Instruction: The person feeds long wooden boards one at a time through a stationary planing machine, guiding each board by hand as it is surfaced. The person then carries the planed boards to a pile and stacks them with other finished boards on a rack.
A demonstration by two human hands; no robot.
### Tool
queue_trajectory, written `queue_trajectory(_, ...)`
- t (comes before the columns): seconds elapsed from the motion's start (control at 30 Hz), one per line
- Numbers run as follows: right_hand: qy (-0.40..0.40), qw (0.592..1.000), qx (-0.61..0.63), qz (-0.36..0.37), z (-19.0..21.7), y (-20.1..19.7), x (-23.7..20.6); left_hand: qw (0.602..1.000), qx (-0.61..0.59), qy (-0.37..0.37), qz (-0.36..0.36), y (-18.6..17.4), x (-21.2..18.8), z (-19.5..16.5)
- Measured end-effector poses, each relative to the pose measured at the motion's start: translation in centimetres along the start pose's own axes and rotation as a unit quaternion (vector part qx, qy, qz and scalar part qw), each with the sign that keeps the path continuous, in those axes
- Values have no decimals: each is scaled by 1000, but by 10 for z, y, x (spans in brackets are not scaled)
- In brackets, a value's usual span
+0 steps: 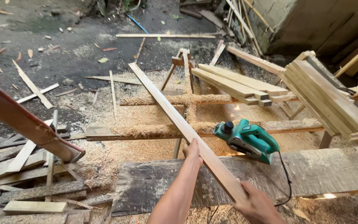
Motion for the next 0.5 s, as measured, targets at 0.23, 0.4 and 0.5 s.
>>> queue_trajectory(0.23,-76,991,106,9,116,-6,106,979,132,-96,122,-15,-8,29)
queue_trajectory(0.4,-182,983,22,-25,88,-1,79,988,80,-81,101,-9,21,15)
queue_trajectory(0.5,-71,988,-2,138,32,46,46,990,59,14,130,-11,24,5)
Point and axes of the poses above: each hand's wrist, its own x-axis towards the middle knuckle, its own y-axis out of the palm, z = x × y, the point moved 5 cm from there along x, towards the middle knuckle, and after that the axes turned 15 degrees about -x, right-handed, at the moved point
